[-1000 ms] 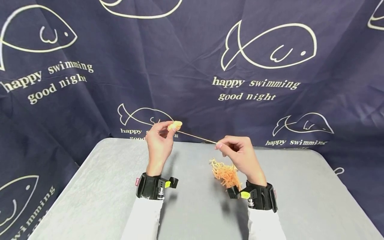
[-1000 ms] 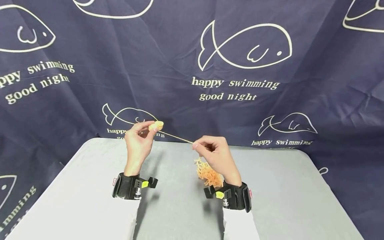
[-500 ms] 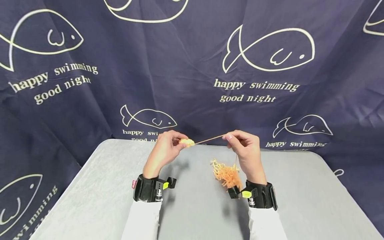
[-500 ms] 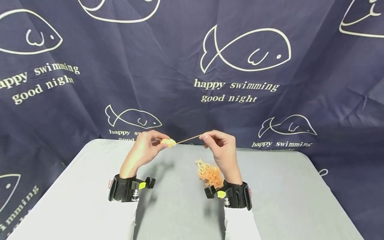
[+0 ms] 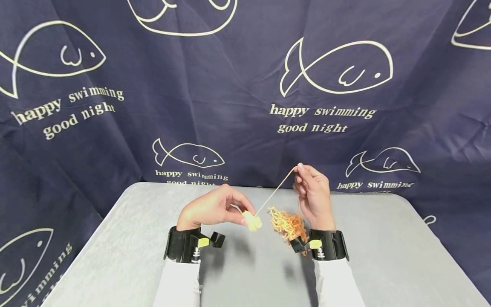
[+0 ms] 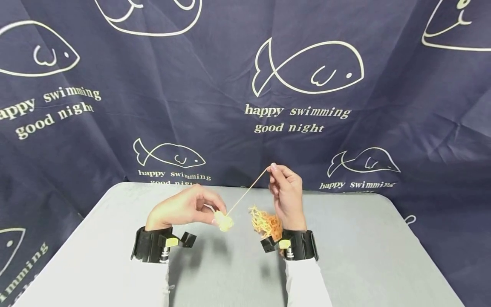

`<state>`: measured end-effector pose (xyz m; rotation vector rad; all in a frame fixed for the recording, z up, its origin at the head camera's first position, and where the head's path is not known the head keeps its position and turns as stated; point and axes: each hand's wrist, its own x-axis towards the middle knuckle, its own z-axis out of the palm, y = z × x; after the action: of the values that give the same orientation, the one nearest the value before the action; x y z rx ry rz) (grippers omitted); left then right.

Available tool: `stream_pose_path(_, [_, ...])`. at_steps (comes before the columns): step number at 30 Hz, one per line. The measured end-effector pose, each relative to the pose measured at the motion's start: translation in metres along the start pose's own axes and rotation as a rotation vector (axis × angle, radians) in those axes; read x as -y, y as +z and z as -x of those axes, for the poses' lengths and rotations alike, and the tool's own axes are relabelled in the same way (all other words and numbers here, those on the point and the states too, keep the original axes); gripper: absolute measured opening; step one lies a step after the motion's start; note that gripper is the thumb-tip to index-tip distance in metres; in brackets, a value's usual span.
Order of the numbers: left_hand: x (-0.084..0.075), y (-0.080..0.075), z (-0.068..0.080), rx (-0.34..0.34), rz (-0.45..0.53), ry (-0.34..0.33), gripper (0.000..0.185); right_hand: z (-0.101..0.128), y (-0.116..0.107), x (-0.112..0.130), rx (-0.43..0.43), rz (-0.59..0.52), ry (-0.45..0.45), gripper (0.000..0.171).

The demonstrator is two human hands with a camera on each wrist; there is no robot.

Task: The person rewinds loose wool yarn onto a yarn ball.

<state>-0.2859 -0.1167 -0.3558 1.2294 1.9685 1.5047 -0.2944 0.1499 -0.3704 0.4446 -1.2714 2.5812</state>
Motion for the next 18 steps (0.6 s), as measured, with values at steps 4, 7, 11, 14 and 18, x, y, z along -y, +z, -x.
stream_pose_path(4, [-0.001, 0.001, 0.002, 0.047, 0.145, 0.099, 0.024, -0.001, 0.001, -0.006, -0.053, 0.115, -0.003, 0.018])
stream_pose_path(7, [0.001, 0.003, 0.002, 0.052, 0.234, 0.186, 0.025, 0.000, 0.000, -0.012, -0.086, 0.243, -0.016, 0.017])
stream_pose_path(11, [0.002, 0.008, 0.000, -0.001, 0.336, 0.315, 0.027, 0.003, -0.001, -0.018, -0.096, 0.442, -0.023, 0.015])
stream_pose_path(14, [0.002, 0.011, -0.003, -0.117, 0.382, 0.408, 0.031, 0.006, -0.002, -0.021, -0.039, 0.618, -0.009, 0.019])
stream_pose_path(18, [0.000, 0.013, -0.010, -0.292, 0.418, 0.444, 0.031, 0.007, -0.003, -0.021, 0.084, 0.805, 0.004, 0.021])
